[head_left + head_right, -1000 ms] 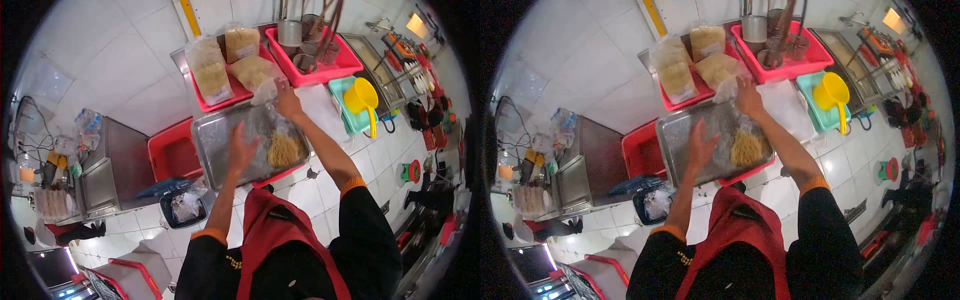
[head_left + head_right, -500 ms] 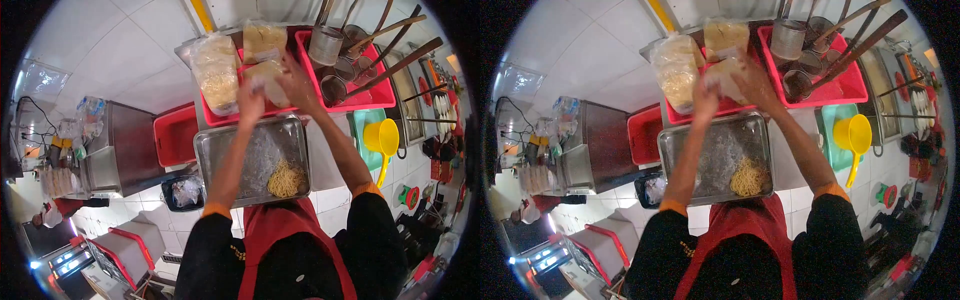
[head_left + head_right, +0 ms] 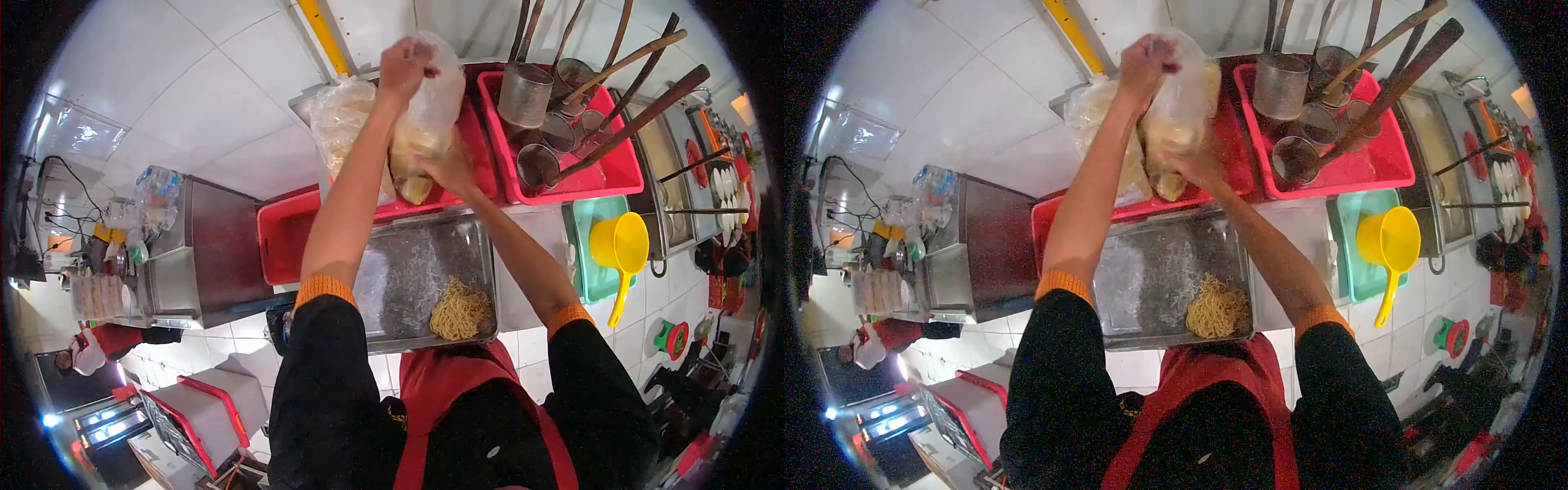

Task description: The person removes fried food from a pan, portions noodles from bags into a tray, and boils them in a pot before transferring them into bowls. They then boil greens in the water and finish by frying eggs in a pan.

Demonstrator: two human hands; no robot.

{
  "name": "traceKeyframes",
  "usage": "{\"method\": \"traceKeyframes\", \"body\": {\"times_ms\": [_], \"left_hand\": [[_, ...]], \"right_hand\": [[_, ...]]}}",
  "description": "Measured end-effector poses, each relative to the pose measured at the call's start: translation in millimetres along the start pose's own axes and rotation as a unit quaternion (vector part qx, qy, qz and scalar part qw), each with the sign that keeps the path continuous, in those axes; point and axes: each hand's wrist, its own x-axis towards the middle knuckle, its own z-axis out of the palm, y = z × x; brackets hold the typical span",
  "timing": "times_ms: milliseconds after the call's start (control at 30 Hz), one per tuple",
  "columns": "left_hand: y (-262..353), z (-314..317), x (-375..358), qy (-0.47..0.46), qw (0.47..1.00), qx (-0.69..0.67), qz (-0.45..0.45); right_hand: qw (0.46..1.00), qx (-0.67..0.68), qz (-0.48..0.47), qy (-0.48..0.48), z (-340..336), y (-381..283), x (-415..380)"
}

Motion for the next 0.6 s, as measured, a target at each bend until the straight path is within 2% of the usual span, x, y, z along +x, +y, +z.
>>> {"method": "traceKeyframes", "body": {"times_ms": [33, 100, 133, 167, 200, 233, 267, 300, 333, 367, 400, 433, 467, 500, 567, 600], "left_hand": [[5.1, -1.0, -19.3, -0.047, 0.998, 0.027, -0.019], [7.3, -10.9, -57.9, -0.074, 0.994, 0.077, -0.012], [10.0, -15.4, -73.9, -0.076, 0.994, 0.078, -0.013], [11.9, -19.5, -89.9, -0.061, 0.998, 0.016, -0.006], [13.6, -23.1, -105.1, -0.047, 0.998, -0.047, 0.001], [24.8, -24.4, -119.7, -0.050, 0.998, -0.050, -0.003], [37.3, -26.1, -131.6, -0.053, 0.997, -0.049, 0.022], [45.2, -28.1, -140.4, -0.056, 0.996, -0.048, 0.049], [42.1, -31.6, -148.2, -0.036, 0.997, -0.051, 0.041], [37.1, -35.1, -158.0, -0.035, 0.997, -0.052, 0.038], [30.5, -38.4, -171.1, 0.006, 0.988, 0.125, 0.094], [23.0, -42.0, -183.7, 0.045, 0.943, 0.297, 0.146], [14.3, -49.0, -196.9, -0.085, 0.973, 0.209, 0.038], [2.9, -51.5, -214.0, -0.086, 0.974, 0.206, 0.030], [-23.2, -57.6, -245.3, -0.265, 0.959, 0.087, -0.054], [-39.3, -52.3, -266.0, -0.243, 0.969, -0.005, -0.050]], "right_hand": [[0.998, -0.063, 0.016, -0.001, 5.7, 2.1, -0.7], [0.998, -0.057, 0.010, 0.024, 6.1, -0.1, -0.6], [0.997, -0.053, 0.007, 0.051, 5.2, 0.7, -2.0], [0.997, -0.054, 0.011, 0.051, 6.0, 6.1, 0.2], [0.994, -0.088, -0.059, 0.032, 8.4, 15.2, 6.0], [0.984, -0.122, -0.128, 0.012, 6.7, 16.1, 5.0], [0.985, -0.124, -0.122, 0.013, 4.8, 18.2, 0.3], [0.997, 0.039, -0.061, -0.021, -3.8, 4.7, -5.4], [0.978, 0.201, 0.001, -0.054, -13.6, -9.8, -12.5], [0.978, 0.199, 0.004, -0.056, -31.2, -23.5, -20.2], [0.957, 0.241, 0.032, -0.156, -54.7, -34.4, -31.3], [0.924, 0.280, 0.060, -0.254, -69.9, -36.7, -42.0], [0.919, 0.292, 0.060, -0.259, -74.8, -31.3, -52.3], [0.918, 0.290, 0.068, -0.261, -82.0, -32.1, -65.3], [0.855, 0.322, 0.223, -0.340, -96.1, -39.9, -80.8], [0.829, 0.333, 0.250, -0.374, -94.7, -30.5, -87.3]]}}
